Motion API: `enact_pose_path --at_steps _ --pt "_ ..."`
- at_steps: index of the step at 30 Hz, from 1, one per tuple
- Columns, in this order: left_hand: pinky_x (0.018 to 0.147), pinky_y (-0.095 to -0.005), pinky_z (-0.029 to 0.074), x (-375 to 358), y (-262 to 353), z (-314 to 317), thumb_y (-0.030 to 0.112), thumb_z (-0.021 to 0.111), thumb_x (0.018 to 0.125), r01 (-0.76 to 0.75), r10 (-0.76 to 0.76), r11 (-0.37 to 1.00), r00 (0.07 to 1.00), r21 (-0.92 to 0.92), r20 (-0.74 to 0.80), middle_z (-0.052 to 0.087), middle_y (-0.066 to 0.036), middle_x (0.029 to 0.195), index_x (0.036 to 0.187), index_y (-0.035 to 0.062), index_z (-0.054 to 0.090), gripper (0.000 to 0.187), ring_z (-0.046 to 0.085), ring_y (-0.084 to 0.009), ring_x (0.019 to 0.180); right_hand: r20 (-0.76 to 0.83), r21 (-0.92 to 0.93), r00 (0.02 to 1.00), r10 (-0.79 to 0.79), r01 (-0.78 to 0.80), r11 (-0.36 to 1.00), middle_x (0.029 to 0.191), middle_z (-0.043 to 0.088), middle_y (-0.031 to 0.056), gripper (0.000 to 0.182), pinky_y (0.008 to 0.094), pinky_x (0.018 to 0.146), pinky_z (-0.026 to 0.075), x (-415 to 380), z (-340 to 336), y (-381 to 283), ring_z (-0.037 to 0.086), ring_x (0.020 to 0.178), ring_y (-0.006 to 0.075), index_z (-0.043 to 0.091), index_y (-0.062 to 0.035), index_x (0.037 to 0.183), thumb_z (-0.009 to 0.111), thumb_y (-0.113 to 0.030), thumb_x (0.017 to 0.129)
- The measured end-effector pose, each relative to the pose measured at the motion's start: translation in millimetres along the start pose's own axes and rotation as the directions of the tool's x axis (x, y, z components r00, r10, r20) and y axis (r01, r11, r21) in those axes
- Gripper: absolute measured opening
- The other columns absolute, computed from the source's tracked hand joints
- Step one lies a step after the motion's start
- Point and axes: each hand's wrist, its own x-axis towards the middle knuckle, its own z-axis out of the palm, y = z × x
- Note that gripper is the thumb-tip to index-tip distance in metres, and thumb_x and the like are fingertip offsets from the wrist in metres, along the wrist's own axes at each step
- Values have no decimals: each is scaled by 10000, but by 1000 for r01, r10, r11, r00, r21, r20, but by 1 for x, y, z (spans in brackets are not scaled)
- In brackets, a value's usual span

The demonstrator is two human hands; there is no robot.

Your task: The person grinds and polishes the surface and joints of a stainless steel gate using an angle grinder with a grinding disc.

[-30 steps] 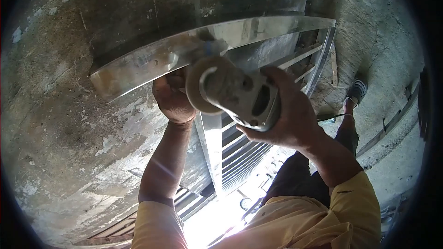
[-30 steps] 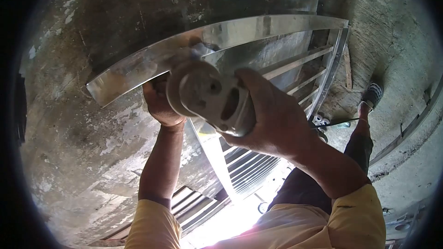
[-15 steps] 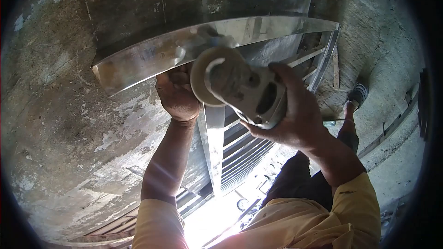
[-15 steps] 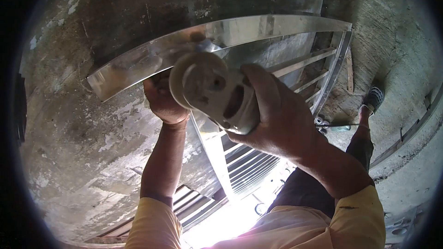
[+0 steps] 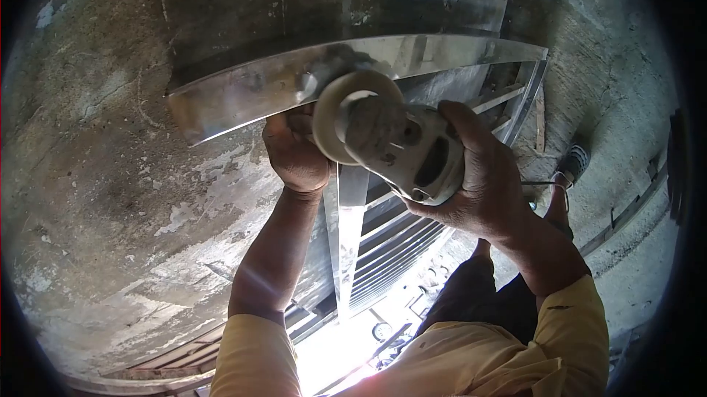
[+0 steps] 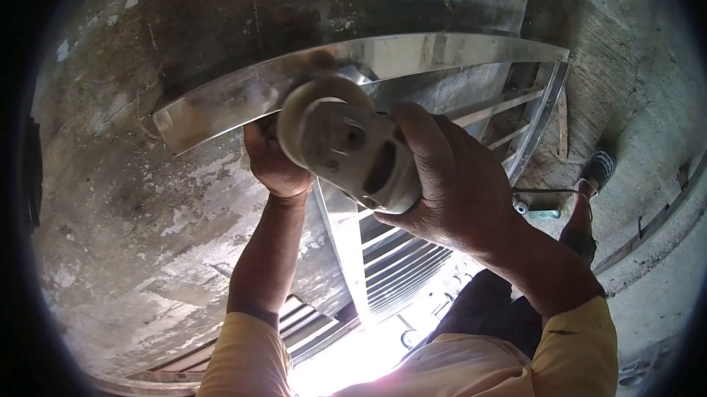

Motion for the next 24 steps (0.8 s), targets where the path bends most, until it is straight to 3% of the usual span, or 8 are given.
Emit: enact_pose_path --at_steps 5,8,10,12,17,19,21,24 --pt "801 -327 586 3 -5 -17 374 385 1049 57 -51 990 998 -130 47 703 -159 1010 1342 -28 474 505 700 -208 885 -1 -27 1000 -23 23 999 1140 634 238 1115 427 786 618 -4 1 7 705 977 382 278 -34 1473 962 -248 619" --pt "880 -359 570 -4 -2 -26 377 356 1063 -188 149 805 982 562 114 687 -186 1114 1319 -46 509 517 693 -258 991 9 -15 999 -53 53 998 1158 632 236 1121 418 810 620 10 3 -2 706 1000 376 275 -48 1481 966 -204 613" --pt "913 -368 564 -4 -1 -30 372 347 1069 -194 149 778 981 598 125 678 -197 1171 1312 -57 521 523 690 -274 1041 14 -13 998 -55 55 998 1177 628 233 1129 409 832 622 12 3 -4 707 1021 368 274 -60 1488 970 -168 605" --pt "902 -350 567 2 -4 -27 370 357 1071 77 -75 996 997 -40 33 679 -189 1174 1318 -59 514 519 691 -254 1035 6 -27 998 -58 58 998 1176 629 230 1135 409 831 622 8 1 0 708 1018 365 276 -59 1489 972 -169 600" --pt "886 -355 573 -2 -11 -40 369 346 1074 22 -14 964 999 264 -32 688 -192 1137 1290 -54 536 511 698 -254 1012 8 -31 998 -60 60 998 1171 632 226 1128 410 824 623 3 3 2 711 1009 362 274 -58 1490 967 -170 608" --pt "893 -366 571 -4 -11 -46 370 337 1076 59 -48 969 997 241 -53 687 -203 1136 1288 -54 541 516 693 -268 1029 -7 -32 996 -93 93 995 1141 635 228 1119 418 789 622 9 9 -3 711 972 361 271 -45 1486 961 -211 621" --pt "900 -374 570 -6 -13 -42 372 331 1077 130 -136 978 990 -164 -28 686 -211 1141 1286 -55 546 522 686 -280 1052 -21 -53 994 -107 106 993 1109 639 230 1119 424 753 621 16 8 -8 712 936 359 267 -32 1482 957 -252 629" --pt "912 -379 569 3 -7 -31 370 340 1074 96 -97 990 995 -102 4 679 -213 1160 1301 -63 543 529 673 -281 1085 -31 -54 996 -81 79 995 1154 634 229 1128 411 802 623 10 5 -2 710 992 358 266 -54 1489 964 -186 612"
